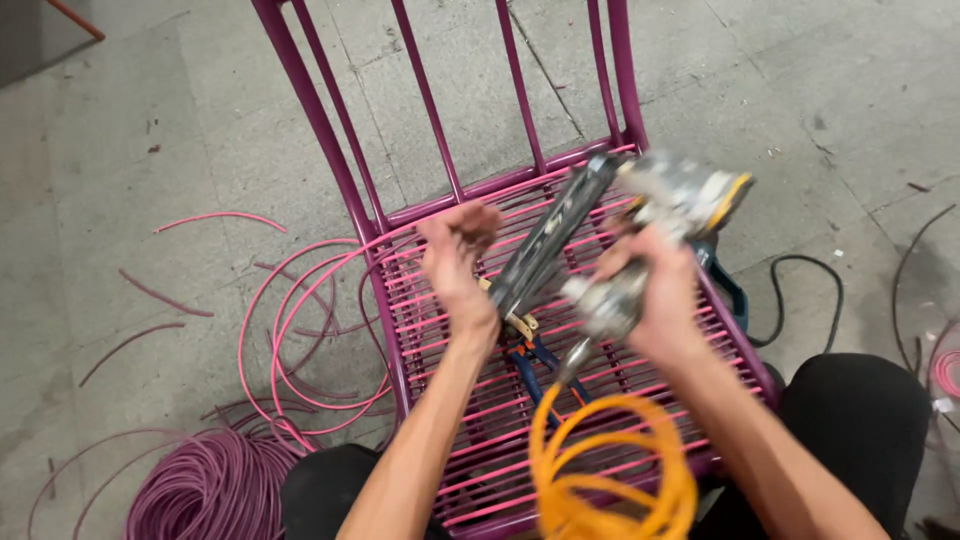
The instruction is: Repairing or assembling a metal chair frame by weaving pink plastic cords.
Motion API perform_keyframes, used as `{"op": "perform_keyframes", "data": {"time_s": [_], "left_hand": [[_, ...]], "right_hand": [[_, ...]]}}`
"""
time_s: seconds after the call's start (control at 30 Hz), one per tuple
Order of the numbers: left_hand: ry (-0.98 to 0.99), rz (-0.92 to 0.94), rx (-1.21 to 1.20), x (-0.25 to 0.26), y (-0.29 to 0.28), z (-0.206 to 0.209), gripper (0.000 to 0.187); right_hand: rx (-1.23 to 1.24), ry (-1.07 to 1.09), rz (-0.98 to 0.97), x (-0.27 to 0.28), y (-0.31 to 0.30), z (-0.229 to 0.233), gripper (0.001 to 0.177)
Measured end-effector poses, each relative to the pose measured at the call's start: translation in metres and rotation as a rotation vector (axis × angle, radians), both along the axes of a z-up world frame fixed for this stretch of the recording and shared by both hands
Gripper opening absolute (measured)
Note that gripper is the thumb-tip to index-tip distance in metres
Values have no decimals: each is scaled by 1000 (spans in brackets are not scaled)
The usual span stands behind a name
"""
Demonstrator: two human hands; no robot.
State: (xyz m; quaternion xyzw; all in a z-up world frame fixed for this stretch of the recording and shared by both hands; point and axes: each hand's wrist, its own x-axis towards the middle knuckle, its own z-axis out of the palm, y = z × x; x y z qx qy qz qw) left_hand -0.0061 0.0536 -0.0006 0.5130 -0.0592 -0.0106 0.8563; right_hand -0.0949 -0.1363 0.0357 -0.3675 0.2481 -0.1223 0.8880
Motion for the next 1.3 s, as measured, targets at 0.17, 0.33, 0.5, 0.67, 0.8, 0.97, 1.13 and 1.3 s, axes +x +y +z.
{"op": "perform_keyframes", "data": {"time_s": [0.17,0.33,0.5,0.67,0.8,0.97,1.13,1.3], "left_hand": [[33,78,-61,-6,0,-1,68],[-75,145,-244,3,21,13,71],[-20,143,-318,7,-16,7,52],[-10,17,-241,24,-13,1,46],[-60,119,324,52,5,12,24],[-278,148,960,92,41,20,11],[-443,-74,1398,108,70,6,24],[-400,-140,1418,116,69,-11,41]], "right_hand": [[-35,19,-1,-5,22,35,31],[-21,-75,33,-2,-16,37,39],[45,-53,-9,2,1,15,34],[80,33,64,11,-18,20,16],[-289,-32,314,-8,-43,57,19],[-745,63,564,-13,-32,72,28],[-1664,541,754,-13,13,63,85],[-1789,539,794,-18,25,26,91]]}}
